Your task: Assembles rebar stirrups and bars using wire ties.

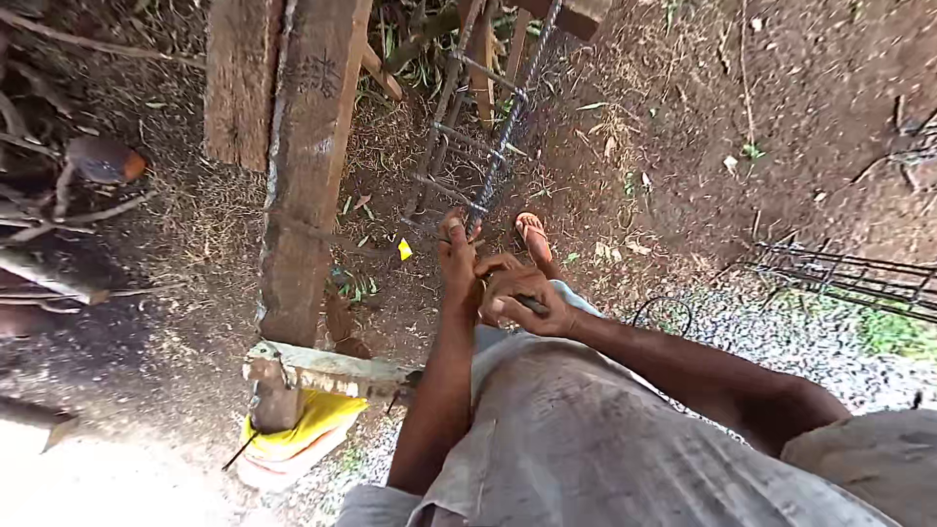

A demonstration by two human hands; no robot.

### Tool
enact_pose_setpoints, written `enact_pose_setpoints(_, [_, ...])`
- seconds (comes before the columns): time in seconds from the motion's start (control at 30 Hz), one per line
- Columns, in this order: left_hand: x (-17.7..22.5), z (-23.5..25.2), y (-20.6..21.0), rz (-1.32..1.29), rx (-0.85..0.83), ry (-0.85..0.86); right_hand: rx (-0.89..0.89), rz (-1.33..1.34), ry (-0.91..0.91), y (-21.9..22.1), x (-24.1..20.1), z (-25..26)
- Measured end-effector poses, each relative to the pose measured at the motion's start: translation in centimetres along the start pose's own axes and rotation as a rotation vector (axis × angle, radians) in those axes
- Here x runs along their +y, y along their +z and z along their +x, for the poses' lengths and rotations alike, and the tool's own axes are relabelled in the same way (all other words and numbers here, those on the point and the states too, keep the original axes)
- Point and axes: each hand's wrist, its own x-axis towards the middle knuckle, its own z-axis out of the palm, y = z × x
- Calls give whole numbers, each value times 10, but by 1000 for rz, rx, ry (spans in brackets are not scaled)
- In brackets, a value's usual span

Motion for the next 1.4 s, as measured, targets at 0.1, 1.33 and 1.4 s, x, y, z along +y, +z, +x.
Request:
enact_pose_setpoints(0.1, [7,-6,-22,31,-221,-85,-71,66,-64,1,-4,10])
enact_pose_setpoints(1.33, [2,-14,-47,11,-148,201,-59,-104,-62,11,-14,24])
enact_pose_setpoints(1.4, [1,-4,-39,-10,-104,247,-86,-96,-163,7,-2,22])
